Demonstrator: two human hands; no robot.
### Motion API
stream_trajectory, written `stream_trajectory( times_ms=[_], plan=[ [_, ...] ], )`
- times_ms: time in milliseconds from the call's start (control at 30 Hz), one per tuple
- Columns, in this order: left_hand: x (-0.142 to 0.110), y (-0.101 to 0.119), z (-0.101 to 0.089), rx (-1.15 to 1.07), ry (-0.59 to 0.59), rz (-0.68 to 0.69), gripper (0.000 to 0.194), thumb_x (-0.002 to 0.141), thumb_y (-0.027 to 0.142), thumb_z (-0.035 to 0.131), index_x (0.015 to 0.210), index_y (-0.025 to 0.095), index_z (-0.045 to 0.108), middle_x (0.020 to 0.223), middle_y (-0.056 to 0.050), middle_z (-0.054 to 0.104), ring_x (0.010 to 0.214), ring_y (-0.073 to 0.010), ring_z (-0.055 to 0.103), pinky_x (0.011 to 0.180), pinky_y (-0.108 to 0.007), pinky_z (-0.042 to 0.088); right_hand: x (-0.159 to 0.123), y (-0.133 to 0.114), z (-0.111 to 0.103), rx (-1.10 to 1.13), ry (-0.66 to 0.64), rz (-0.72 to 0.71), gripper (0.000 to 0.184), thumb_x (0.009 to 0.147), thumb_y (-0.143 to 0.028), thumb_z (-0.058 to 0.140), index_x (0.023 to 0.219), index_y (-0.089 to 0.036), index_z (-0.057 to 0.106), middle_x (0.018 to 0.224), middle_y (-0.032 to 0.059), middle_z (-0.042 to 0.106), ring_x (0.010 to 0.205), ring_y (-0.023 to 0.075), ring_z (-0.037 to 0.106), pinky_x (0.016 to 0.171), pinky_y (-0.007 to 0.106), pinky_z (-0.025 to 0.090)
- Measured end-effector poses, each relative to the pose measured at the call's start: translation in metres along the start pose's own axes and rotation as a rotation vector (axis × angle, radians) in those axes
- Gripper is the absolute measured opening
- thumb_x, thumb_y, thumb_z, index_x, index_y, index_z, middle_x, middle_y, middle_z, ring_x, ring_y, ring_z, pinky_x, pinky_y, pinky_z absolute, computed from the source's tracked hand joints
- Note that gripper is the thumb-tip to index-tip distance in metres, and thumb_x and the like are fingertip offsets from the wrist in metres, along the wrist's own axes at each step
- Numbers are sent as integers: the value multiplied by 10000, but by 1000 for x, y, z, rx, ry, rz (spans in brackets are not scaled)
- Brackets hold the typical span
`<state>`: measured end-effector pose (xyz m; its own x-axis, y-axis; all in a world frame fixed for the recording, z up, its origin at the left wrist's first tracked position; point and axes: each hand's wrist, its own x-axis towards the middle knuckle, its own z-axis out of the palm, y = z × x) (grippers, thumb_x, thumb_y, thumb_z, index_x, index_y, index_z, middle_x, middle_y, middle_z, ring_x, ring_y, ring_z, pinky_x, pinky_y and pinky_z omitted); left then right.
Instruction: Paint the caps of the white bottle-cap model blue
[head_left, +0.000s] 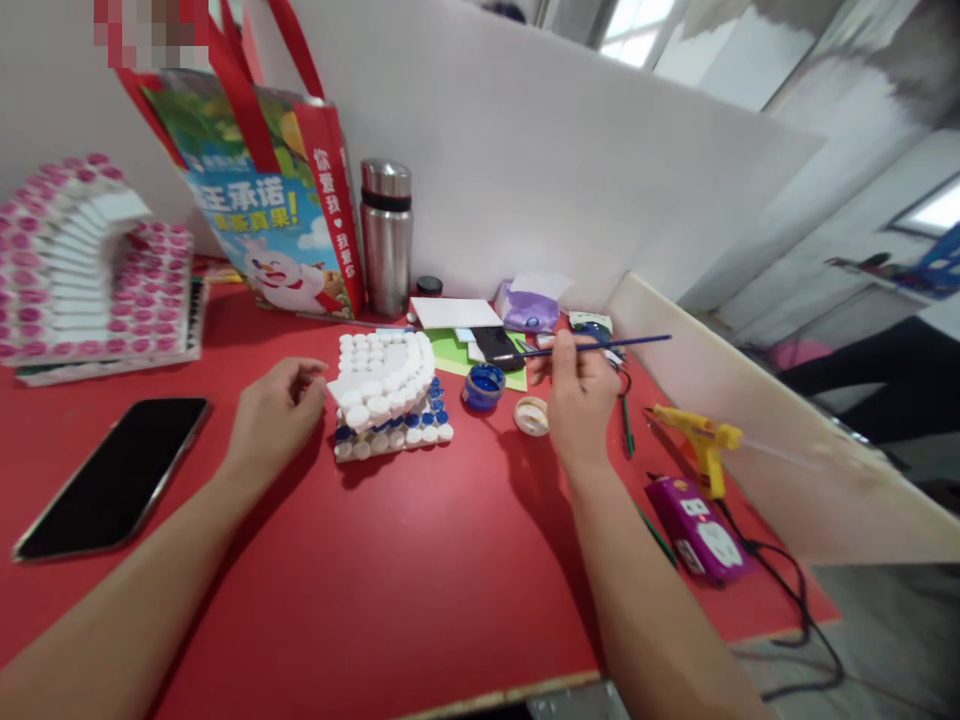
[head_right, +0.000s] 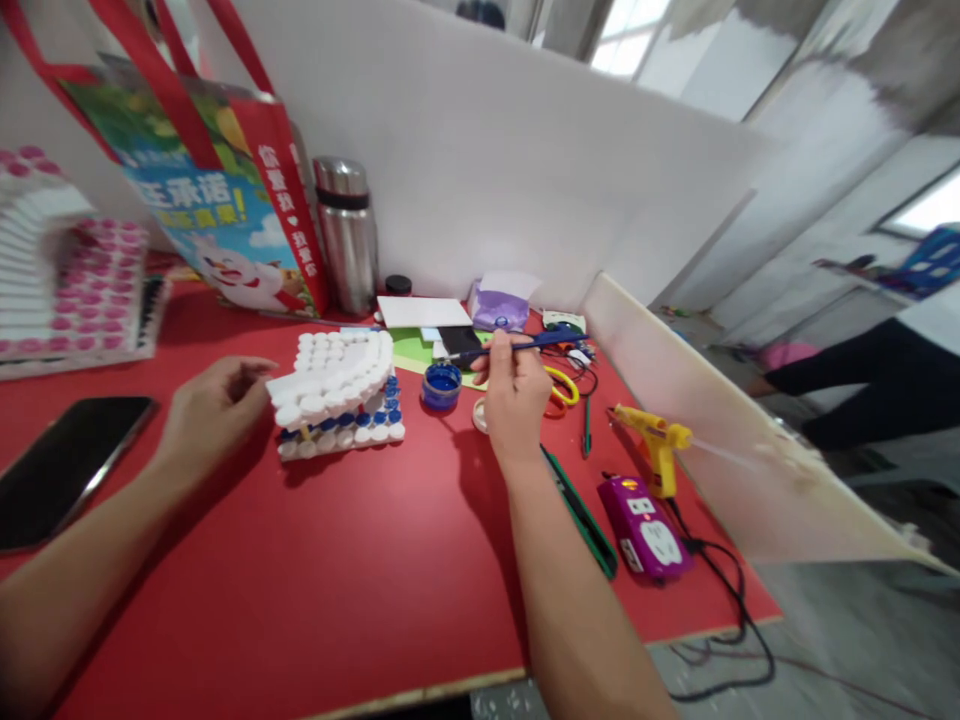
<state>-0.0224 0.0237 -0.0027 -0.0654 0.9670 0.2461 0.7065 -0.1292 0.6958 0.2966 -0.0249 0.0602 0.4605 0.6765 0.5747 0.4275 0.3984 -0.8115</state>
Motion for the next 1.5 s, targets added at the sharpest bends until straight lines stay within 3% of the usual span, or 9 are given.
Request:
stream_trajectory(
  times_ms=[133,400,800,1100,1233,1367,1500],
  plan=[
    [3,-5,4,-1,-53,2,486,890,380,508,1258,145,721,1068,-111,783,893,-258,707,826,-354,523,-7,21,0,-180,-103,-77,327,1078,-482,604,855,-252,671,755,7,720,639,173,654,730,334,524],
    [2,-5,4,-32,-90,10,545,878,427,533,1290,120,714,1130,-149,784,928,-274,714,866,-381,534,-5,40,1,-245,-185,-77,302,1079,-468,594,866,-269,674,745,13,712,689,214,677,753,370,518],
    [3,-4,3,-63,-85,7,501,877,407,540,1256,135,721,1105,-132,784,903,-255,707,877,-376,541,-5,47,5,-236,-227,-75,266,1059,-437,599,855,-281,665,712,15,700,712,234,677,778,384,530],
    [3,0,1,-67,-68,14,524,855,403,538,1235,103,737,1003,-111,763,836,-233,673,817,-348,507,-4,38,1,-238,-182,-72,310,1068,-456,611,846,-251,678,720,0,708,618,183,657,709,339,512],
    [3,-2,3,-124,-75,-4,491,862,384,557,1235,115,729,1026,-110,773,838,-224,684,815,-337,524,-2,33,-1,-156,-131,14,357,1033,-526,656,839,-230,699,693,-3,717,584,157,651,630,304,504],
    [4,-6,5,-144,-73,1,458,874,380,572,1226,132,729,978,-90,770,793,-209,671,766,-319,511,1,14,-7,140,-23,192,384,966,-569,732,820,-217,684,616,-30,678,476,112,591,514,254,491],
    [6,-8,8,-175,-83,9,451,869,408,583,1204,143,725,975,-105,766,807,-231,678,751,-330,519,-5,-5,-7,312,-178,362,369,892,-545,808,784,-206,711,571,-22,673,400,102,554,397,228,434]
  ],
)
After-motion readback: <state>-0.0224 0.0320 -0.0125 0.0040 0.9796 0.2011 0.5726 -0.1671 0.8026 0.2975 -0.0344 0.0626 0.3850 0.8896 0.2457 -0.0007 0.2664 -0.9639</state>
